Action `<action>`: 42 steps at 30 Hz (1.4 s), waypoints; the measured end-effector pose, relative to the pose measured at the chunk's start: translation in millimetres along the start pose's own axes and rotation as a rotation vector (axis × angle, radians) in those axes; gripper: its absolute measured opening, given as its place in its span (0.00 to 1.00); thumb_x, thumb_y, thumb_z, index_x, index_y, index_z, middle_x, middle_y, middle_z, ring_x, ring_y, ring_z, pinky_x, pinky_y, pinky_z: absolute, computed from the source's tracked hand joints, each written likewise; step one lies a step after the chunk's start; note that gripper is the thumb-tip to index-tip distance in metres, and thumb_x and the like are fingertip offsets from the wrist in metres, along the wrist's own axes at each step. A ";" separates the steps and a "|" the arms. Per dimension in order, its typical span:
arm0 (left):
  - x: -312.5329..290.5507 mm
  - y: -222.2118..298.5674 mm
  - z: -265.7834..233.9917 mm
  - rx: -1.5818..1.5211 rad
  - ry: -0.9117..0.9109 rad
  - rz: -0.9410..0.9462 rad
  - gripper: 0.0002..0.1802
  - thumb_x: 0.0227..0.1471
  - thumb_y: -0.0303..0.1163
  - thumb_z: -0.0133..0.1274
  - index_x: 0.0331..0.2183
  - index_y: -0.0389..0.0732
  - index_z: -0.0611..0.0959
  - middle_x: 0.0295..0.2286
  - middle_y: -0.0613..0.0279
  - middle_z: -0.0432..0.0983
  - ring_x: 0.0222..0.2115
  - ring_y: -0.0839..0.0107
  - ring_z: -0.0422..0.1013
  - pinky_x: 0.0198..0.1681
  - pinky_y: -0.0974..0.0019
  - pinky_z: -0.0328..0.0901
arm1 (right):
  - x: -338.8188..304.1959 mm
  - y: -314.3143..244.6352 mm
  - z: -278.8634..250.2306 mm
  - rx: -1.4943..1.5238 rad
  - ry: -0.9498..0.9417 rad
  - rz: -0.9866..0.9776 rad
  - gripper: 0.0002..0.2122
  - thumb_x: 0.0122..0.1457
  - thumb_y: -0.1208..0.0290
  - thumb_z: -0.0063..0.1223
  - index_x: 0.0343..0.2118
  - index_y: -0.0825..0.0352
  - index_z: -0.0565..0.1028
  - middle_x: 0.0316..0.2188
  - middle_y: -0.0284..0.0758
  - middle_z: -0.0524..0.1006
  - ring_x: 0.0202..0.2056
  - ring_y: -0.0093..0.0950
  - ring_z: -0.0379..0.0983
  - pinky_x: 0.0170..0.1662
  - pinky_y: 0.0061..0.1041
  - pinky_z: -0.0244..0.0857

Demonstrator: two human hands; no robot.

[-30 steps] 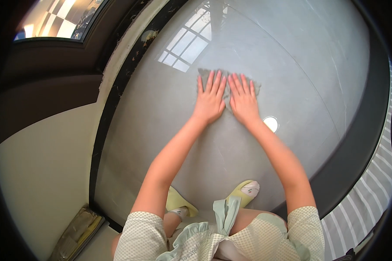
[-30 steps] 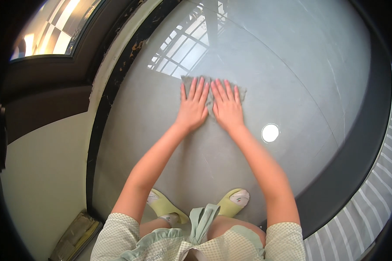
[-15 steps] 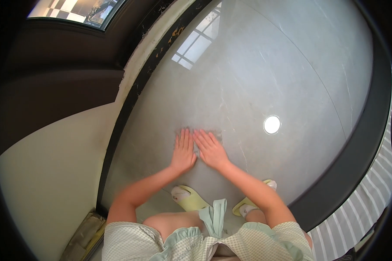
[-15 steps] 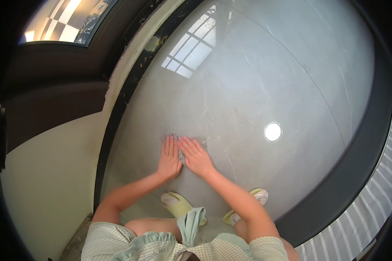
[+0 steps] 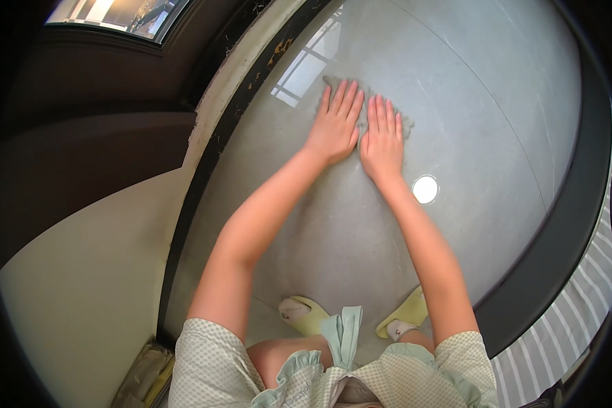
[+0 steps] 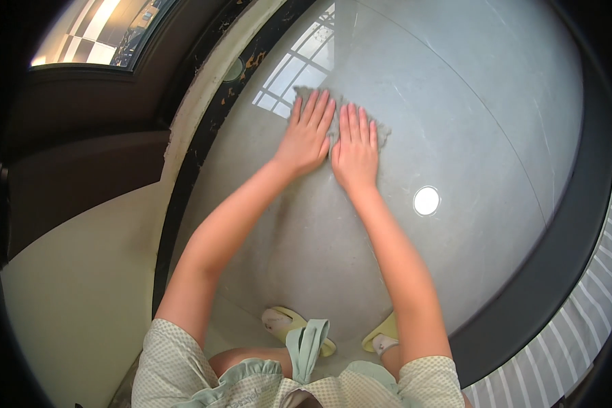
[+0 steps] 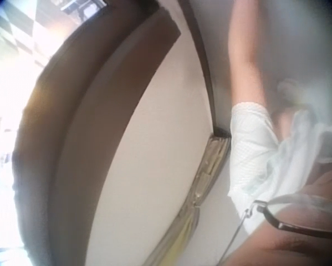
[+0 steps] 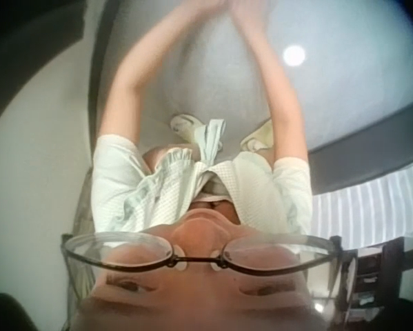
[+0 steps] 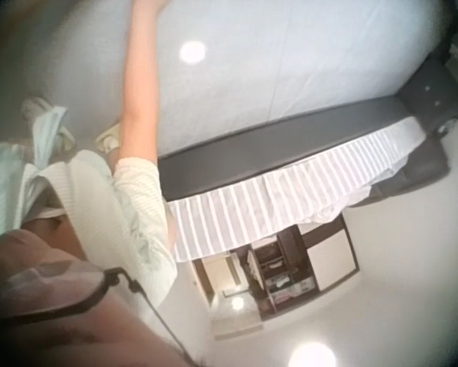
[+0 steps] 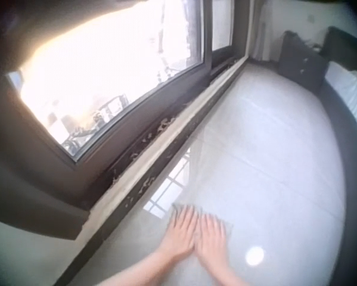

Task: The person wipes a tiled floor with a cloth.

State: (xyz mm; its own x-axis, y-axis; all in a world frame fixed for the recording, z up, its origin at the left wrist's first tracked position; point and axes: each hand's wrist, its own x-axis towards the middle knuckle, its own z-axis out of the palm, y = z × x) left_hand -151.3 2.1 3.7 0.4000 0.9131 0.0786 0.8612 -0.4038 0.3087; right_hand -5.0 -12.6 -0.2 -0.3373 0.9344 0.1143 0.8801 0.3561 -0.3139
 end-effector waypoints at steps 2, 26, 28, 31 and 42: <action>20.6 -14.9 2.7 0.077 0.045 -0.003 0.39 0.50 0.40 0.44 0.61 0.36 0.56 0.63 0.51 0.46 0.64 0.55 0.41 0.65 0.47 0.33 | 22.6 -3.4 8.7 -0.041 0.103 0.100 0.29 0.55 0.69 0.41 0.62 0.66 0.56 0.64 0.38 0.55 0.65 0.37 0.47 0.66 0.42 0.40; -227.3 73.7 -16.0 -0.083 -0.078 -0.700 0.43 0.45 0.31 0.48 0.60 0.25 0.51 0.62 0.39 0.43 0.64 0.47 0.38 0.65 0.46 0.35 | -123.8 -104.9 2.0 0.183 -0.414 -0.462 0.30 0.54 0.65 0.44 0.63 0.62 0.57 0.64 0.32 0.55 0.65 0.32 0.46 0.66 0.38 0.39; -256.9 99.7 -11.5 -0.088 -0.116 -0.677 0.43 0.44 0.31 0.48 0.59 0.25 0.52 0.61 0.39 0.43 0.64 0.45 0.38 0.64 0.45 0.35 | -159.1 -102.0 -3.6 0.188 -0.420 -0.476 0.30 0.54 0.65 0.44 0.63 0.62 0.56 0.64 0.32 0.55 0.65 0.31 0.46 0.66 0.37 0.38; -269.9 113.8 -4.2 -0.105 -0.169 -0.657 0.43 0.44 0.32 0.48 0.59 0.24 0.52 0.61 0.37 0.43 0.63 0.44 0.38 0.64 0.44 0.35 | -182.6 -95.3 -2.2 0.178 -0.416 -0.487 0.31 0.55 0.64 0.44 0.63 0.61 0.56 0.64 0.31 0.54 0.66 0.30 0.45 0.66 0.37 0.38; -149.5 44.9 -13.0 0.194 -0.043 -0.579 0.41 0.48 0.38 0.48 0.61 0.35 0.56 0.63 0.44 0.41 0.64 0.46 0.36 0.59 0.30 0.31 | -51.4 -69.8 3.3 0.150 -0.156 -0.311 0.28 0.56 0.65 0.46 0.62 0.60 0.58 0.64 0.30 0.56 0.65 0.32 0.47 0.66 0.40 0.38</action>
State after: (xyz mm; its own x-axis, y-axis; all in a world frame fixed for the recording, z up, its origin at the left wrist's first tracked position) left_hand -176.5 -151.8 18.1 -0.1409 0.9859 -0.0902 0.9823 0.1506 0.1113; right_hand -50.2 -85.5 12.7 -0.6378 0.7655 0.0848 0.6727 0.6074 -0.4225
